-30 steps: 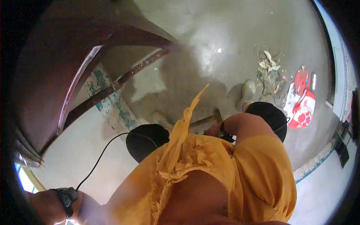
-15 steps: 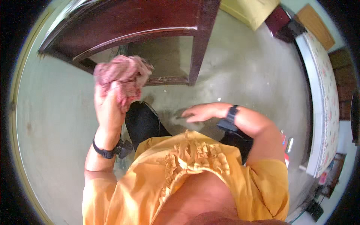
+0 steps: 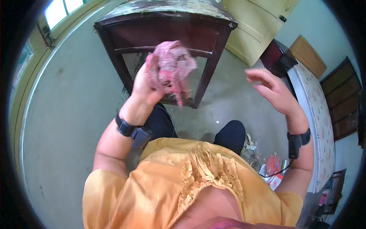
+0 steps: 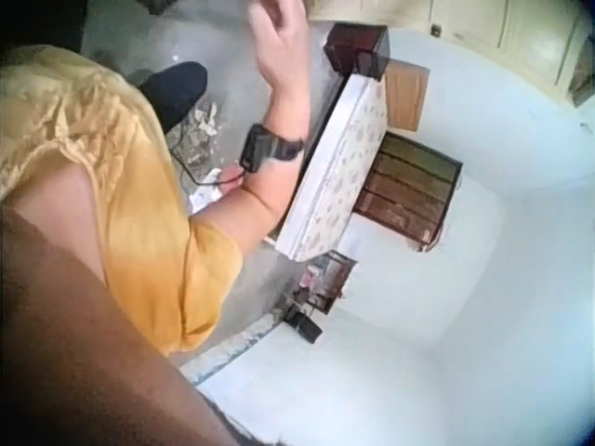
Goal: Cleaning and wiping down a wooden desk and chair using a pink cloth.
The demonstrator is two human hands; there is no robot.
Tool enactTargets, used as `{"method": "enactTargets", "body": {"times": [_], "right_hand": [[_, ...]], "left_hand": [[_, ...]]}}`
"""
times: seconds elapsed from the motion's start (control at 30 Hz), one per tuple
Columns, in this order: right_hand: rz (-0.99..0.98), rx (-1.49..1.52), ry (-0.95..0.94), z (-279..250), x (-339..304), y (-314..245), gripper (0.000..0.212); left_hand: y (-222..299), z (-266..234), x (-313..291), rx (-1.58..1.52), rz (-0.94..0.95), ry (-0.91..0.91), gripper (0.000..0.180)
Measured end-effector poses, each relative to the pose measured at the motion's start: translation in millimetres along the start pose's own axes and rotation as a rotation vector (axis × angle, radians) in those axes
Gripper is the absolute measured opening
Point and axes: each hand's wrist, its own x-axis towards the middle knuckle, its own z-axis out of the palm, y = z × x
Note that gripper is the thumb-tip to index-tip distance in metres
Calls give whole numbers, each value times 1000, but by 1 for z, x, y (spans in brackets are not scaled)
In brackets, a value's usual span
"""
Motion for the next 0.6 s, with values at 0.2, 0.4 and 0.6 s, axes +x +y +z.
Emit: {"method": "enactTargets", "body": {"times": [0.2,0.4,0.6], "right_hand": [[-342,-25,267,106,89,-21,74],[-240,115,397,108,110,15,34],[-342,244,391,122,142,36,33]], "left_hand": [[-24,22,-6,-77,-28,-328,49],[-9,7,-11,109,5,-74,44],[3,-13,15,11,98,-76,44]]}}
